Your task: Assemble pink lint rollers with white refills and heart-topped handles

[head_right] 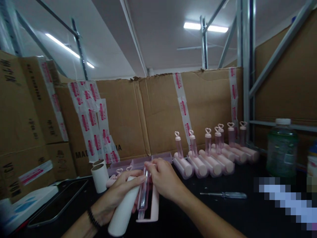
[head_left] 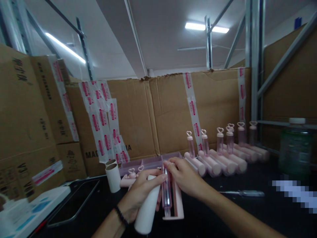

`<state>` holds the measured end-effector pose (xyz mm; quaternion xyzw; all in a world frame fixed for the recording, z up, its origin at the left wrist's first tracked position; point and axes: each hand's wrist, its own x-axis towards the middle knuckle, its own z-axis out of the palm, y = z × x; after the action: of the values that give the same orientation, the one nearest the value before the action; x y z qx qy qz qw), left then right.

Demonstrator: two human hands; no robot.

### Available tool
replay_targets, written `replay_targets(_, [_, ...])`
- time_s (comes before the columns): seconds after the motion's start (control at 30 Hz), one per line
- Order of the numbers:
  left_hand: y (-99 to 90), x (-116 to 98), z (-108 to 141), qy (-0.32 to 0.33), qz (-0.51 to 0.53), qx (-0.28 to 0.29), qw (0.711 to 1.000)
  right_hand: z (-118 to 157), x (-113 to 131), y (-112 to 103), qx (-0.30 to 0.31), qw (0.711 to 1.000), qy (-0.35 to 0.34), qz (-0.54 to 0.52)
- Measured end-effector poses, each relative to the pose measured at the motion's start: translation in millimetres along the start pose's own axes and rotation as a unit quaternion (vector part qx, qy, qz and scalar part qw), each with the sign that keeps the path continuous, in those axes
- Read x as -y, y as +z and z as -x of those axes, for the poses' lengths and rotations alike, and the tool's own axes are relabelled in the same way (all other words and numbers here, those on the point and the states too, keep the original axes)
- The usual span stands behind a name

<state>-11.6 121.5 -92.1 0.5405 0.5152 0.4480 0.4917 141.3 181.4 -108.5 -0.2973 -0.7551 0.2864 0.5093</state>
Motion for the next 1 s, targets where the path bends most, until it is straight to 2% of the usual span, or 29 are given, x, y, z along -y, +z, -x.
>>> replay_targets(0.17, [-3.6, 3, -6, -0.005, 0.003, -0.021, 1.0, 1, 7, 5, -0.062, 0.998, 0.018, 0.021])
replay_targets(0.37, [-5.0, 3, -8, 0.005, 0.011, -0.006, 1.0, 1, 10, 5, -0.117, 0.992, 0.042, 0.023])
replay_targets(0.5, [-8.6, 2, -3, -0.008, 0.005, -0.016, 1.0, 3, 10, 4, -0.079, 0.996, 0.046, -0.018])
replay_targets(0.73, [-8.9, 6, -1, -0.009, -0.006, 0.017, 1.0, 5, -3, 8, 0.04, 0.985, 0.064, -0.155])
replay_targets(0.83, [-4.5, 6, -2, 0.009, -0.003, 0.019, 1.0, 2, -6, 4, 0.052, 0.981, 0.053, -0.181])
replay_targets(0.93, [-2.0, 2, -2, 0.04, 0.01, 0.001, 0.999, -5, -7, -11, -0.021, 0.969, 0.057, -0.241])
replay_targets(1.0, [-1.8, -2, -1, 0.057, 0.014, -0.017, 0.998, -10, -9, -23, -0.089, 0.941, 0.08, -0.316])
